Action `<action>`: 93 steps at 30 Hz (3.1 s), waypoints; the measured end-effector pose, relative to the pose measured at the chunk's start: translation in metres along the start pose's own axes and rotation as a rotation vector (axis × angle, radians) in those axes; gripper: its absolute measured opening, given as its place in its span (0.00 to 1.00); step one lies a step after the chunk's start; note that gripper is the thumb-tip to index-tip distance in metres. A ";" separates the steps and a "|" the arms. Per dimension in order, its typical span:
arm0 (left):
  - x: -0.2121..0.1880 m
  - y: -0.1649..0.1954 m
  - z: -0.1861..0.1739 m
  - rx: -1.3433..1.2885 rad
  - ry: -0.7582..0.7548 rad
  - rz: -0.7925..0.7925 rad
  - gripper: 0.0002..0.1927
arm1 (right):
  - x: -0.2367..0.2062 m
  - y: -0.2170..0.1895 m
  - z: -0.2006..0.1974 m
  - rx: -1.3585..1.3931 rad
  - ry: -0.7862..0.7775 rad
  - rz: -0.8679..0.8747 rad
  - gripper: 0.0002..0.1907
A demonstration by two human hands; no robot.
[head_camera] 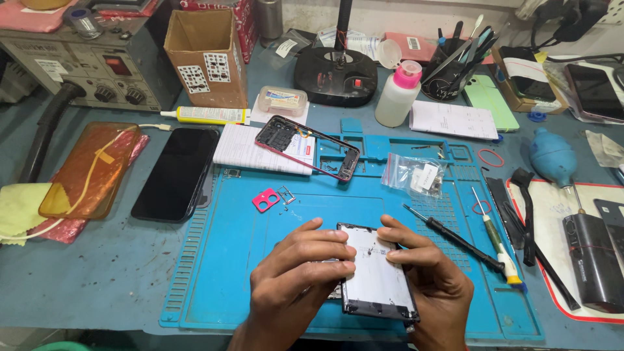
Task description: The person repairs a smartphone on a blue silicone mat. They open the phone's back cover, remove the battery, open a small plastic bag containing a replacement part, then use tweezers to work on the phone's internal components.
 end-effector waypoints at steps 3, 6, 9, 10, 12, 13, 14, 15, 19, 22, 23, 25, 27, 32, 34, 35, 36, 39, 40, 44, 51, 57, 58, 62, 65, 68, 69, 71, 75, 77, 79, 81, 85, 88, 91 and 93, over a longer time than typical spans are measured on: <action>-0.002 0.000 -0.001 -0.010 0.005 0.019 0.11 | -0.001 0.000 0.001 0.010 0.004 -0.001 0.12; -0.003 -0.002 -0.001 -0.032 0.014 -0.013 0.12 | -0.002 0.000 0.001 0.009 -0.015 -0.042 0.13; -0.006 -0.003 -0.001 -0.087 0.024 -0.144 0.13 | -0.004 0.002 -0.001 -0.074 -0.005 -0.020 0.11; -0.008 -0.003 0.000 -0.062 0.042 -0.175 0.13 | -0.004 0.003 -0.002 -0.075 0.006 0.025 0.11; -0.012 -0.001 0.006 -0.009 0.080 -0.237 0.14 | -0.007 0.006 -0.001 -0.077 0.034 0.077 0.10; -0.013 0.000 0.008 -0.035 0.102 -0.253 0.14 | -0.008 0.007 0.000 -0.077 0.051 0.081 0.09; -0.014 0.001 0.011 -0.062 0.123 -0.268 0.14 | -0.008 0.008 0.001 -0.077 0.067 0.086 0.09; -0.015 0.001 0.014 -0.092 0.144 -0.285 0.14 | -0.009 0.008 0.001 -0.100 0.072 0.088 0.09; -0.013 0.001 0.015 -0.128 0.138 -0.350 0.13 | -0.006 0.011 -0.001 -0.099 0.088 0.160 0.12; -0.005 0.001 0.006 -0.094 0.154 -0.361 0.12 | -0.004 0.012 -0.001 -0.012 0.117 0.252 0.15; -0.001 -0.001 -0.001 -0.071 0.171 -0.388 0.13 | -0.003 0.012 0.000 0.019 0.131 0.280 0.16; 0.009 -0.005 -0.015 -0.053 0.224 -0.465 0.13 | 0.000 0.011 0.000 0.060 0.078 0.199 0.16; 0.021 -0.013 -0.031 -0.069 0.294 -0.566 0.12 | 0.002 0.009 -0.001 0.075 0.046 0.165 0.15; 0.059 -0.046 -0.052 -0.125 0.229 -0.626 0.28 | 0.003 0.008 0.001 0.042 0.026 0.213 0.14; 0.072 -0.065 -0.051 -0.180 0.189 -0.657 0.34 | 0.002 0.008 0.001 0.039 0.021 0.214 0.12; 0.078 -0.075 -0.049 -0.203 0.172 -0.684 0.34 | 0.002 0.008 0.001 0.039 0.018 0.214 0.12; 0.082 -0.084 -0.047 -0.227 0.155 -0.709 0.34 | 0.002 0.009 0.001 0.046 0.012 0.207 0.12; 0.090 -0.110 -0.035 -0.241 0.100 -0.697 0.24 | 0.002 0.010 0.001 0.059 0.002 0.203 0.11; 0.090 -0.116 -0.033 -0.127 0.084 -0.672 0.22 | 0.003 0.011 0.001 0.059 0.005 0.210 0.11; 0.085 -0.127 -0.031 0.189 0.033 -0.609 0.18 | 0.005 0.008 0.003 0.039 0.031 0.240 0.10; 0.075 -0.123 -0.030 0.322 -0.036 -0.525 0.16 | 0.061 -0.031 -0.037 -0.600 -0.142 0.102 0.18; 0.074 -0.118 -0.029 0.369 -0.033 -0.502 0.12 | 0.145 -0.008 -0.061 -1.205 -0.421 -0.184 0.38; 0.074 -0.116 -0.028 0.348 -0.028 -0.490 0.12 | 0.151 -0.001 -0.063 -1.279 -0.471 -0.199 0.41; 0.075 -0.111 -0.027 0.280 -0.018 -0.458 0.11 | 0.164 0.027 -0.075 -1.315 -0.516 0.083 0.31; 0.075 -0.108 -0.025 0.222 -0.023 -0.453 0.10 | 0.168 0.039 -0.082 -1.332 -0.524 0.107 0.21; 0.074 -0.106 -0.023 0.179 -0.029 -0.418 0.11 | 0.173 0.042 -0.088 -1.300 -0.512 0.053 0.15; 0.074 -0.105 -0.023 0.171 -0.031 -0.397 0.11 | 0.177 0.040 -0.091 -1.225 -0.495 0.103 0.15; 0.074 -0.104 -0.021 0.132 -0.039 -0.355 0.11 | 0.183 0.037 -0.087 -0.949 -0.501 0.205 0.14; 0.071 -0.095 -0.009 0.049 -0.111 -0.326 0.14 | 0.184 0.032 -0.069 -0.419 -0.518 0.453 0.14; 0.069 -0.088 -0.001 -0.006 -0.165 -0.259 0.19 | 0.180 0.033 -0.055 -0.217 -0.536 0.527 0.17; 0.071 -0.085 0.007 -0.101 -0.205 -0.327 0.26 | 0.173 0.038 -0.038 0.056 -0.588 0.532 0.20; 0.071 -0.086 0.018 -0.244 -0.233 -0.531 0.34 | 0.167 0.044 -0.027 0.066 -0.557 0.566 0.22; 0.078 -0.099 0.035 -0.261 -0.268 -0.662 0.35 | 0.160 0.050 -0.022 0.097 -0.573 0.480 0.22; 0.083 -0.113 0.037 -0.353 -0.200 -0.646 0.30 | 0.158 0.053 -0.027 0.029 -0.407 0.548 0.18; 0.079 -0.122 0.029 -0.665 -0.201 -0.745 0.30 | 0.159 0.054 -0.032 0.038 -0.440 0.472 0.13; 0.075 -0.122 0.018 -0.734 -0.237 -0.763 0.29 | 0.157 0.055 -0.030 -0.041 -0.452 0.419 0.13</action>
Point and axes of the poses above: each hand's wrist, its own x-axis towards the middle knuckle, its own z-axis out of the palm, y = z × x, the point moved 1 cm from there along x, towards the middle knuckle, and after that the axes turned 6 degrees about -x, right-handed, at the moved point
